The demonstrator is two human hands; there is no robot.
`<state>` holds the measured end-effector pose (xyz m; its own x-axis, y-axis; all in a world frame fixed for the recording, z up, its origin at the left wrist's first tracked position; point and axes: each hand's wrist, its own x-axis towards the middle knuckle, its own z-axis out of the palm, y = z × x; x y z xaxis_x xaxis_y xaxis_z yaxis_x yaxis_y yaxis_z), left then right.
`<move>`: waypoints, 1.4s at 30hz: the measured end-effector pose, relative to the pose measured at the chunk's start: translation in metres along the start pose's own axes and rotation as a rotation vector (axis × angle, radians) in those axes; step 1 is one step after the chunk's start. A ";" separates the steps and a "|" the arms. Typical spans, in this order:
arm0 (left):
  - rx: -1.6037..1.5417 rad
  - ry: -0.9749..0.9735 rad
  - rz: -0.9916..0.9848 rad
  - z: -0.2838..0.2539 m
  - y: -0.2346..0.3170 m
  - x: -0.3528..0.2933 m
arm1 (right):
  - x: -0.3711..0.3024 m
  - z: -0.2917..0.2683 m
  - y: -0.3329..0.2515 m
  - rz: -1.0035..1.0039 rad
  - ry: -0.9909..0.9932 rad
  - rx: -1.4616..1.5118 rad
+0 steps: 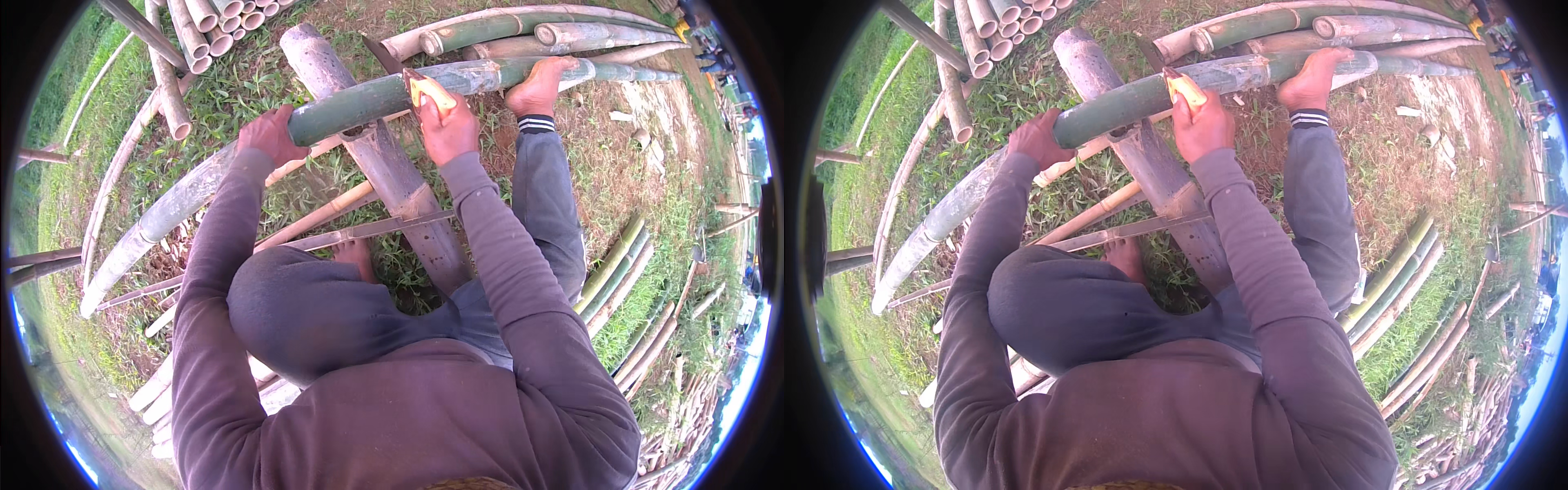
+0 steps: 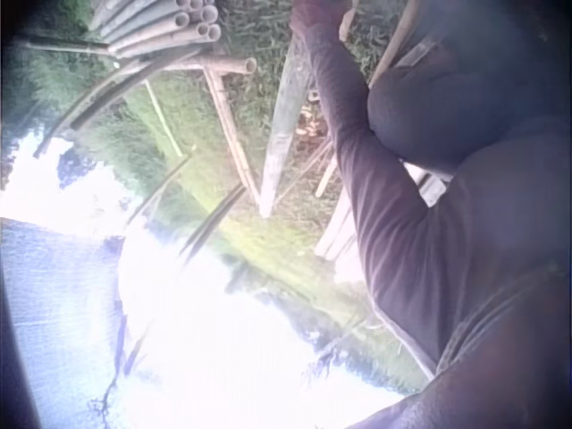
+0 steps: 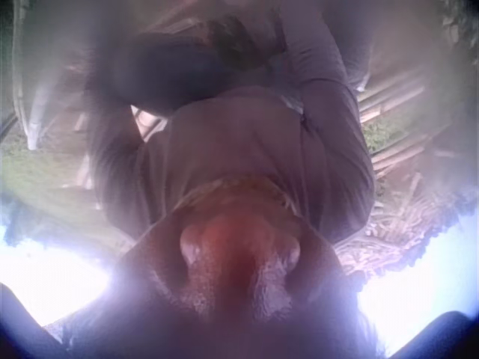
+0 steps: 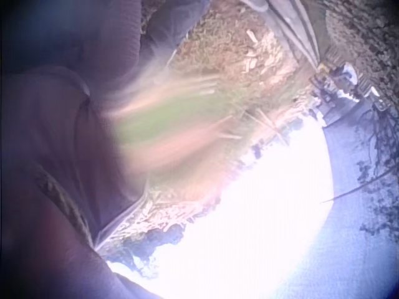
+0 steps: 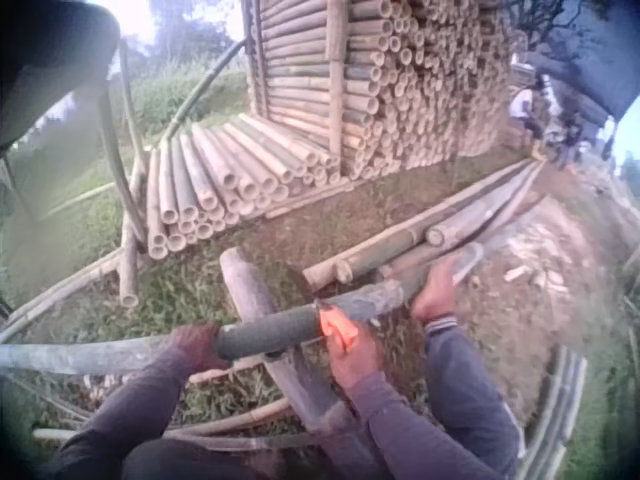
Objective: The person sits on the ground and uses a hand saw to split a long bamboo pole into thin strips. They repeatedly position the bamboo on a wooden support, saw through it, and place the resulting strips aside.
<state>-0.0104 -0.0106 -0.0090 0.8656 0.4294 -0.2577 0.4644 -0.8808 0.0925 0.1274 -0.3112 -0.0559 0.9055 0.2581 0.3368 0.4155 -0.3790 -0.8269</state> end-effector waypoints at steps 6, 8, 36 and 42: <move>-0.023 0.022 0.030 -0.001 0.000 -0.004 | -0.111 -0.093 -0.028 0.195 -0.037 0.144; -0.012 0.038 0.046 0.006 -0.003 0.000 | -0.153 -0.131 -0.047 0.184 -0.040 0.141; -0.027 -0.297 0.472 -0.012 0.260 0.176 | -0.035 -0.066 -0.059 0.321 -0.316 -0.014; 0.015 -0.255 0.500 -0.016 0.261 0.178 | -0.165 -0.186 -0.084 0.086 -0.154 -0.025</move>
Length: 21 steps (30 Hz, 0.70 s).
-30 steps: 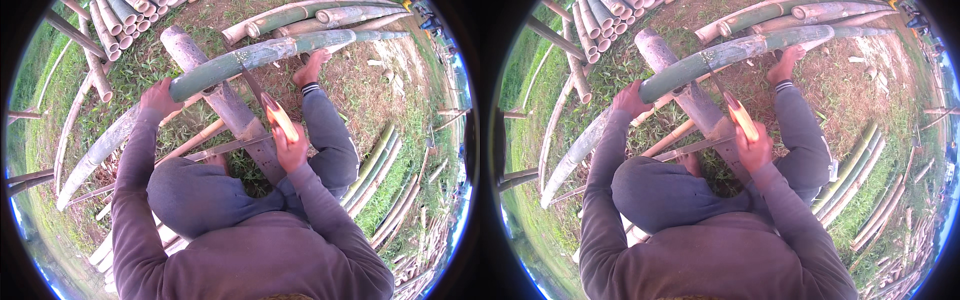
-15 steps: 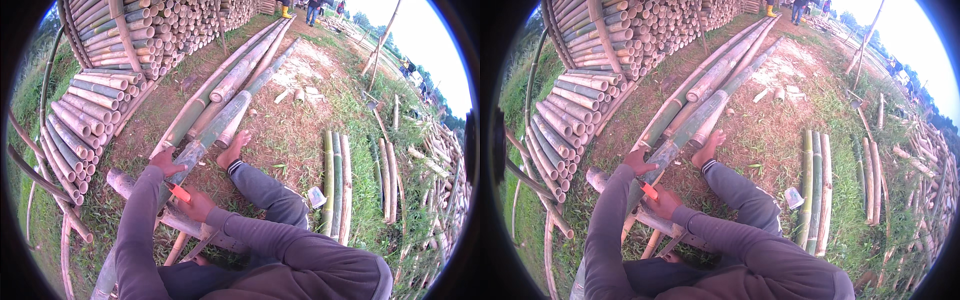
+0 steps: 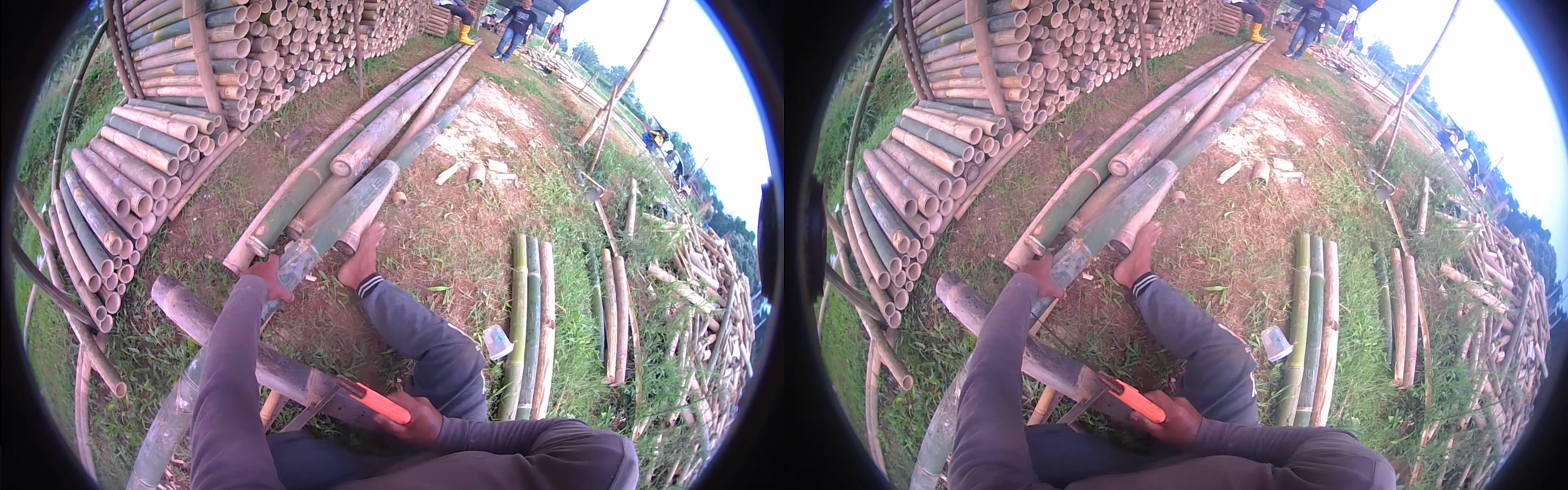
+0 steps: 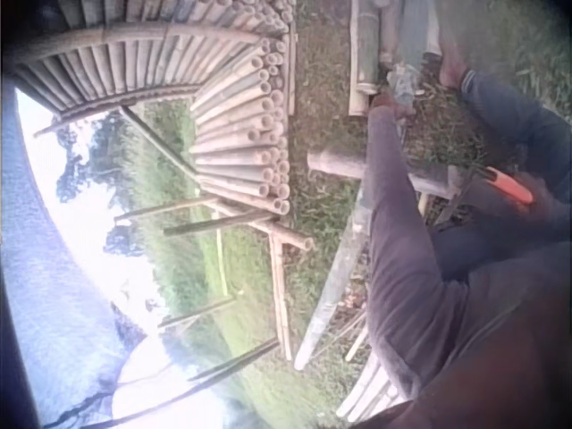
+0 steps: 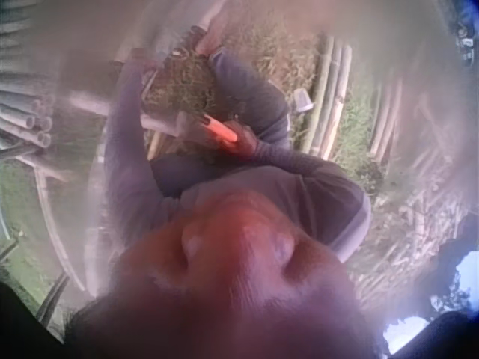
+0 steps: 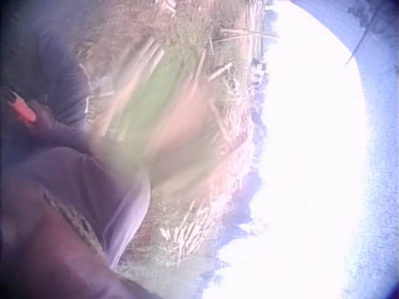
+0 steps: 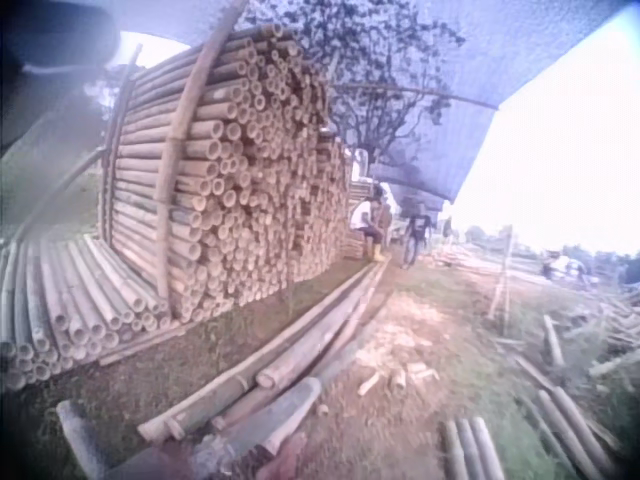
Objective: The person sits on the ground and uses a hand saw to split a long bamboo pole into thin strips. They repeatedly position the bamboo on a wooden support, saw through it, and place the resulting strips aside.
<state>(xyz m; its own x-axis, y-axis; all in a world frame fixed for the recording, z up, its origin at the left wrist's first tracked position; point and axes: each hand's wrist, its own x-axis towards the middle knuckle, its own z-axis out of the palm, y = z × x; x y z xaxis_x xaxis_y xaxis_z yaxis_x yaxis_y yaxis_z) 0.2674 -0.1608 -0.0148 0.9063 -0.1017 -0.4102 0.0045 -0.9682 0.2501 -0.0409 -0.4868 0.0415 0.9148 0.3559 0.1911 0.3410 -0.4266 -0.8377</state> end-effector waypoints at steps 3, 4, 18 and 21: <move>-0.015 -0.005 -0.015 0.006 0.001 0.000 | 0.012 0.017 0.016 0.053 -0.052 -0.092; -0.013 -0.011 -0.040 0.006 0.001 0.000 | 0.043 0.041 0.026 0.136 -0.079 -0.040; 0.062 -0.039 -0.038 0.009 0.006 -0.002 | 0.019 0.028 0.023 -0.092 -0.008 0.008; 0.105 -0.015 0.044 0.002 0.003 0.001 | 0.108 0.094 0.042 0.039 -0.045 0.047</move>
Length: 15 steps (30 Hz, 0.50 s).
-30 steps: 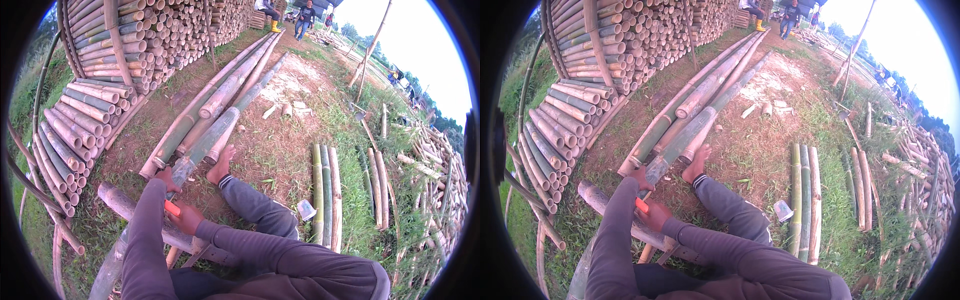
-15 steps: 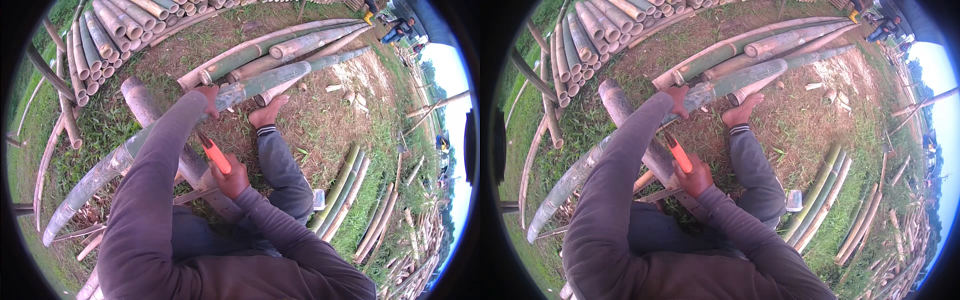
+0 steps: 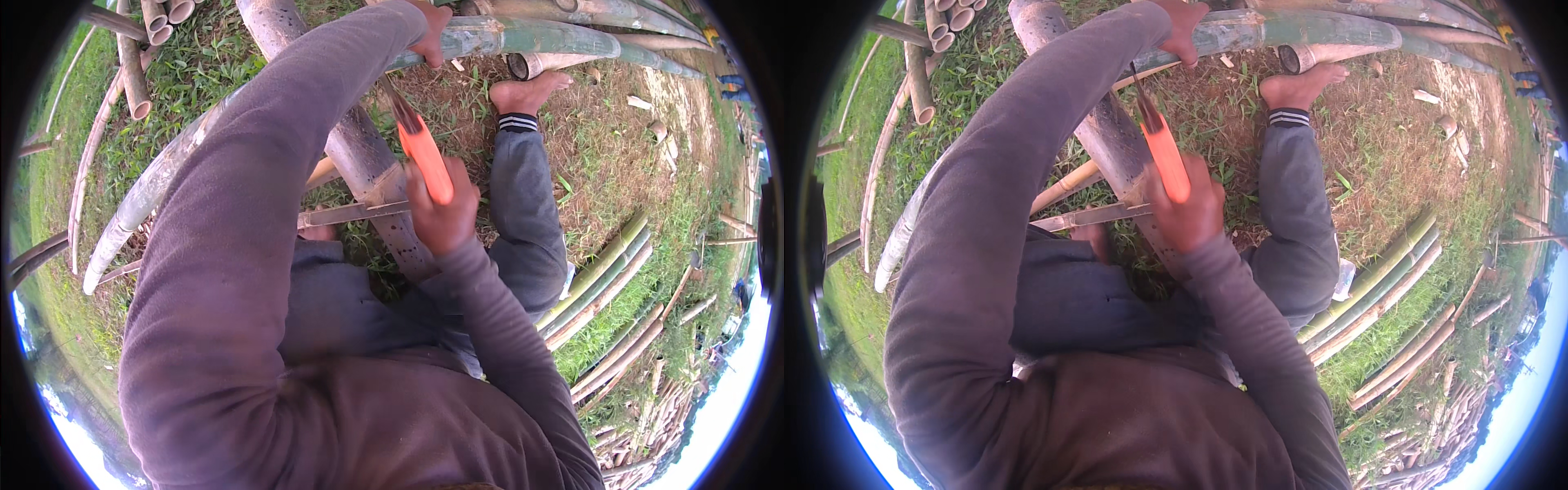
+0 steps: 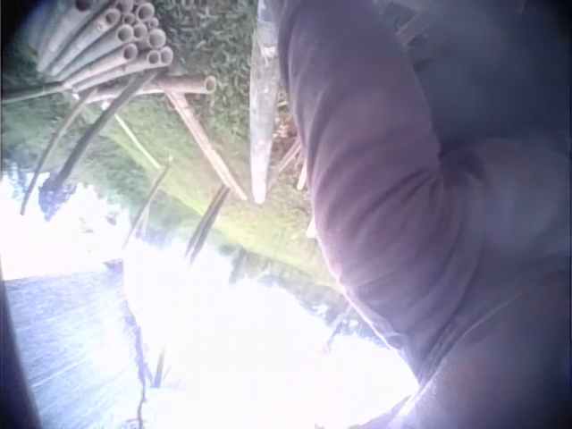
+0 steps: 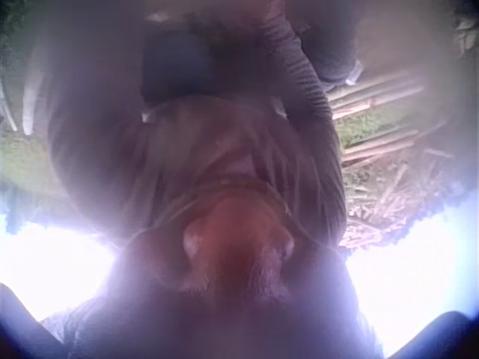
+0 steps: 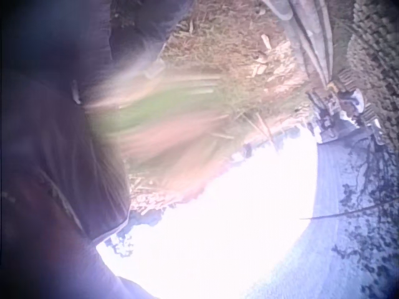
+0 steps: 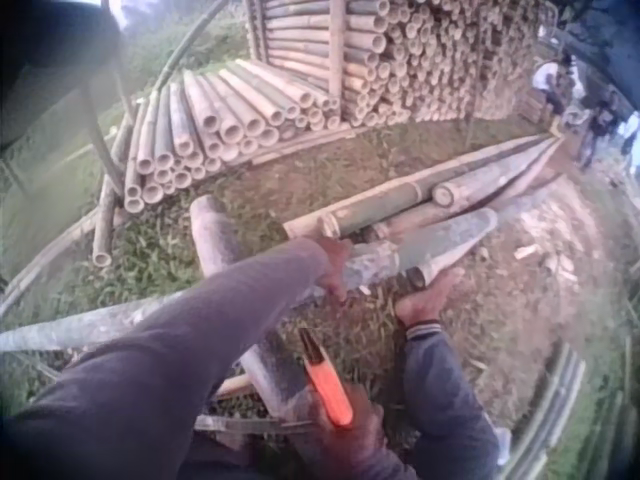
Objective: The person sits on the ground and uses a hand saw to split a long bamboo pole into thin strips. They repeatedly position the bamboo on a wooden support, saw through it, and place the resulting strips aside.
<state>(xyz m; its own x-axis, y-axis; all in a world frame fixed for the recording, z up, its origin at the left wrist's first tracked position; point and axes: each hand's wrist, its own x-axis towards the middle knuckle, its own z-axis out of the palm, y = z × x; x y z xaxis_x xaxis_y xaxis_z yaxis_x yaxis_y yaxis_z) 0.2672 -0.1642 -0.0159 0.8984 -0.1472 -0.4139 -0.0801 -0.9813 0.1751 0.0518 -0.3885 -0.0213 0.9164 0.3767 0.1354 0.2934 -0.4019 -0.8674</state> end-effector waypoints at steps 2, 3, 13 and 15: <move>-0.036 0.050 -0.002 -0.001 -0.001 -0.002 | 0.051 0.043 0.012 0.007 0.026 0.055; -0.049 0.055 -0.011 -0.003 -0.002 -0.003 | 0.060 0.049 0.016 -0.121 0.067 0.062; -0.025 0.036 0.026 0.011 -0.008 0.010 | -0.091 -0.066 -0.022 -0.076 -0.033 -0.112; 0.012 0.075 0.013 0.015 -0.006 0.009 | -0.025 -0.022 -0.013 -0.111 0.047 -0.008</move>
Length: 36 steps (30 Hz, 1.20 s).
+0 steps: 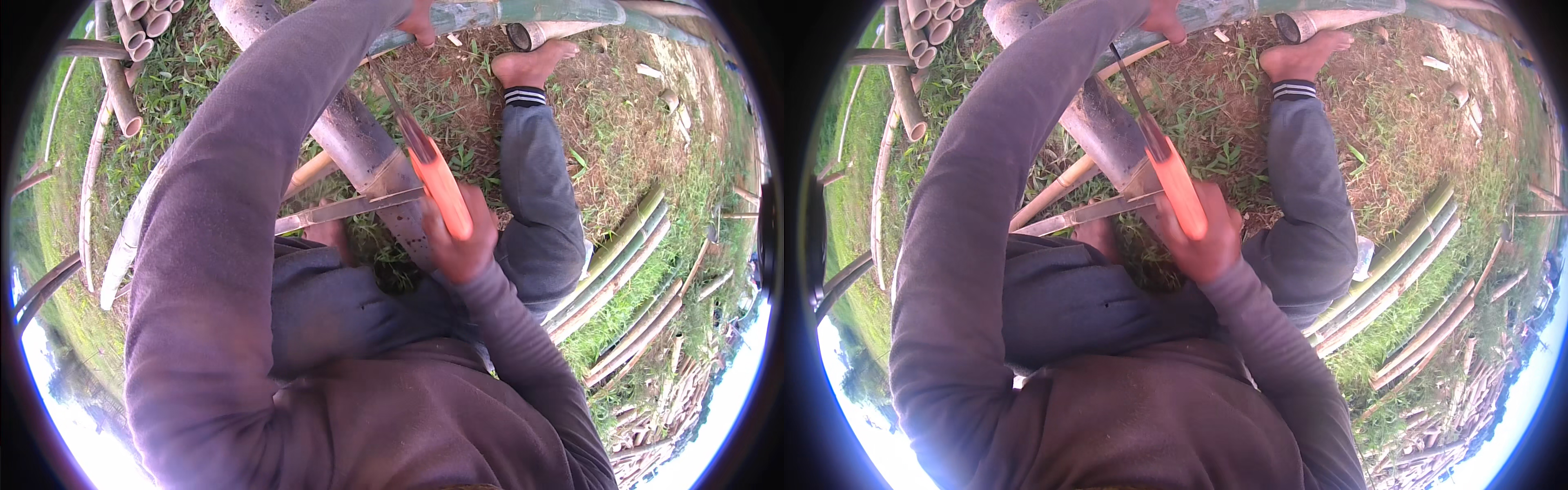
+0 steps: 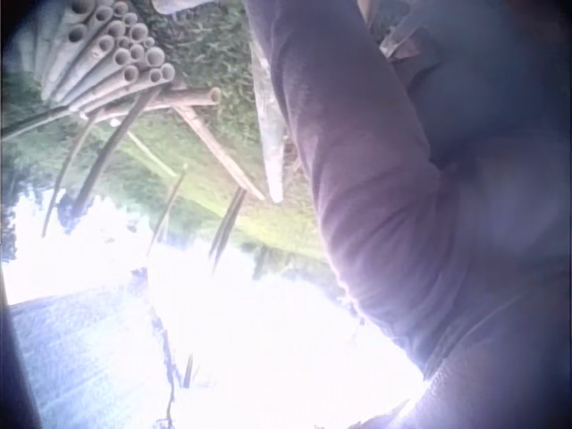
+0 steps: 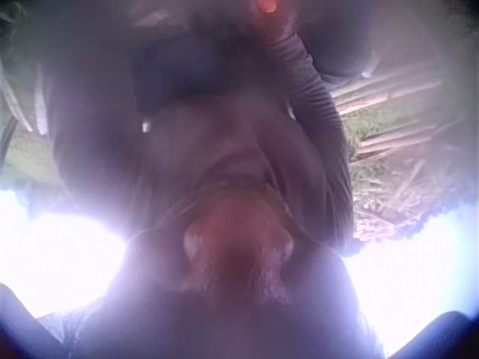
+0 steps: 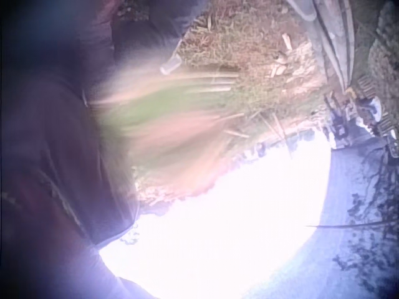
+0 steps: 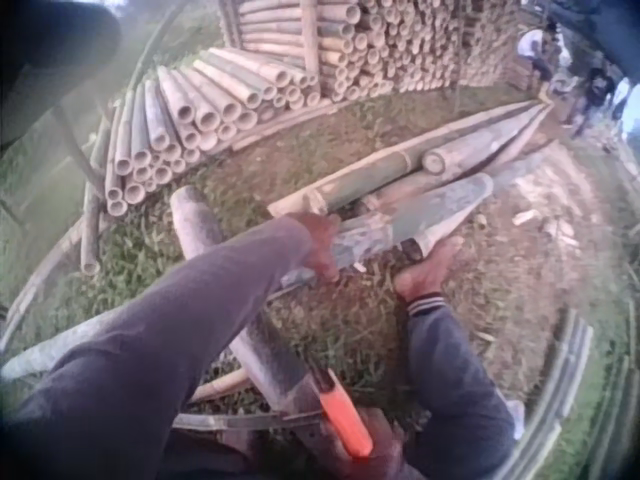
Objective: The person sits on the ground and uses a hand saw to split a long bamboo pole into thin strips. They repeatedly position the bamboo on a wooden support, saw through it, and place the resulting strips aside.
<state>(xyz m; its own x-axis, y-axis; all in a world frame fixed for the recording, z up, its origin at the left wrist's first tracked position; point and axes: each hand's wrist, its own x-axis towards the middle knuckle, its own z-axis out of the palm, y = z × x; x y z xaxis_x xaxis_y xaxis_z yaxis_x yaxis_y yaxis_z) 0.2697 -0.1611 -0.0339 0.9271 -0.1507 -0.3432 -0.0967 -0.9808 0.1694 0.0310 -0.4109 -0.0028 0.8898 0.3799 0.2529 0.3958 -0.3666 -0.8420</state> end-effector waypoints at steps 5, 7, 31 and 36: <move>0.077 0.016 -0.038 0.003 0.001 0.004 | 0.068 0.067 0.042 0.301 -0.046 -0.004; 0.043 -0.007 -0.081 0.006 -0.002 0.007 | 0.020 0.035 0.041 0.163 0.008 0.113; -1.068 0.933 -0.798 0.155 -0.085 -0.410 | -0.012 -0.016 0.104 0.171 -0.089 -0.103; -1.563 1.394 -1.142 0.227 -0.086 -0.425 | 0.125 0.036 0.060 -0.579 -0.295 -0.330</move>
<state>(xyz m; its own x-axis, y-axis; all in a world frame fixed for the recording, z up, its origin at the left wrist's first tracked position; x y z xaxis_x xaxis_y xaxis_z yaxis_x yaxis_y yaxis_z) -0.1981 -0.0406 -0.1124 0.0578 0.9513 -0.3029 0.0426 0.3008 0.9527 0.1579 -0.3544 -0.0387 0.4373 0.7866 0.4359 0.8738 -0.2570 -0.4128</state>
